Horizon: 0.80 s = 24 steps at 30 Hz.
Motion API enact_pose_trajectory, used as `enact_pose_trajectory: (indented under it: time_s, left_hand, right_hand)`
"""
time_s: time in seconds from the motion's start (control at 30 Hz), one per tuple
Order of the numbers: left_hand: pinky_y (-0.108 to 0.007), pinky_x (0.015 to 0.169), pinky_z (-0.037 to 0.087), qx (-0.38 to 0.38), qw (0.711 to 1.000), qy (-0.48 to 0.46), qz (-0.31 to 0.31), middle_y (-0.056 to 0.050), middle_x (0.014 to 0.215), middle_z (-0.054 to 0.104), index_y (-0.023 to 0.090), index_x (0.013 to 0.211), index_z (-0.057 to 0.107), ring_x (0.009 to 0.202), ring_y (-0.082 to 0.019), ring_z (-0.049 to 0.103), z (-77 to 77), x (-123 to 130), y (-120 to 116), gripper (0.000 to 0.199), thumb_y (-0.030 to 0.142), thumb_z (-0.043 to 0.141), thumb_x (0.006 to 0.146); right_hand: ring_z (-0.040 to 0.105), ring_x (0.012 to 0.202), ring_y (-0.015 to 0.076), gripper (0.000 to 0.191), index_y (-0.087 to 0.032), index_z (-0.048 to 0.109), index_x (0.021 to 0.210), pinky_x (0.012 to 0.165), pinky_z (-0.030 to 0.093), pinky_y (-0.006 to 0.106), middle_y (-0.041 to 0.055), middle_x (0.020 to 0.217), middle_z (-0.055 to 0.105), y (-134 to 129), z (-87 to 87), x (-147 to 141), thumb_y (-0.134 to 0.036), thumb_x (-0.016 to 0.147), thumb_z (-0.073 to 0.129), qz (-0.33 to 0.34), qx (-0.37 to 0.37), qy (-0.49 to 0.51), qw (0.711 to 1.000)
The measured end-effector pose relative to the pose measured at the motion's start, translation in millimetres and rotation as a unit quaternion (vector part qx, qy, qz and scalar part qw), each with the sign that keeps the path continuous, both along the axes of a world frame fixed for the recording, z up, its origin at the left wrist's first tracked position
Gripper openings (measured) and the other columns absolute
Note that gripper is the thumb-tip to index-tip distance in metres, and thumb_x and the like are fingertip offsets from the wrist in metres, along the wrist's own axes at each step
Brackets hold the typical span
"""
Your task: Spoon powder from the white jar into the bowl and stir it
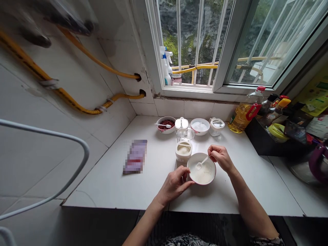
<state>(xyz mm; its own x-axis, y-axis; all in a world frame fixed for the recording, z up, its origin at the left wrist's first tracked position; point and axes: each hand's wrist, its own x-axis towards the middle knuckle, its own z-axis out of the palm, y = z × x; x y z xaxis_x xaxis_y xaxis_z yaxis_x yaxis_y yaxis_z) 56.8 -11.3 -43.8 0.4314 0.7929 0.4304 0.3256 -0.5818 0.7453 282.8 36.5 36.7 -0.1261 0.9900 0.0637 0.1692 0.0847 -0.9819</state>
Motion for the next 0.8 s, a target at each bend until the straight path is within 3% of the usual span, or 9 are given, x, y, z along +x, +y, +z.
enact_pose_trajectory:
  time_s: [0.3,0.57,0.67,0.8]
  left_hand:
    - [-0.021,0.057,0.044,0.007,1.000,-0.006,0.001,0.003,0.074,0.050,0.018,0.096,0.055,0.060,-0.010,0.048,-0.7,0,0,0.025,0.041,0.062,0.090]
    - [-0.022,0.058,0.045,-0.008,1.000,-0.009,-0.005,0.002,0.076,0.051,0.018,0.097,0.054,0.061,-0.011,0.049,-1.3,0,0,0.024,0.040,0.062,0.090]
    - [-0.022,0.057,0.044,-0.011,1.000,-0.008,-0.004,0.002,0.076,0.051,0.018,0.097,0.055,0.061,-0.010,0.048,-1.7,0,0,0.023,0.039,0.063,0.090]
    - [-0.022,0.057,0.044,-0.003,1.000,-0.010,0.000,0.002,0.076,0.051,0.018,0.098,0.056,0.061,-0.010,0.048,-2.1,1,0,0.023,0.038,0.063,0.089]
  right_hand:
    - [0.034,0.039,0.0088,0.012,-0.019,0.054,0.051,0.042,0.023,0.023,-0.0051,0.037,0.042,5,-6.3,-2,-0.024,0.058,0.046,-0.027,-0.029,0.010,0.999]
    - [0.035,0.039,0.0095,0.009,-0.019,0.054,0.055,0.044,0.027,0.025,-0.0049,0.039,0.045,7,-5.2,2,-0.022,0.059,0.048,-0.024,-0.058,0.079,0.995]
    - [0.043,0.044,0.0118,0.006,-0.020,0.055,0.064,0.048,0.035,0.026,-0.0037,0.045,0.050,6,-7.4,-3,-0.024,0.066,0.052,-0.038,-0.015,0.099,0.994]
    - [0.056,0.061,0.0159,0.009,-0.021,0.056,0.083,0.062,0.047,0.031,0.0012,0.068,0.063,-3,-10.9,-14,-0.029,0.086,0.052,-0.068,0.132,0.051,0.988]
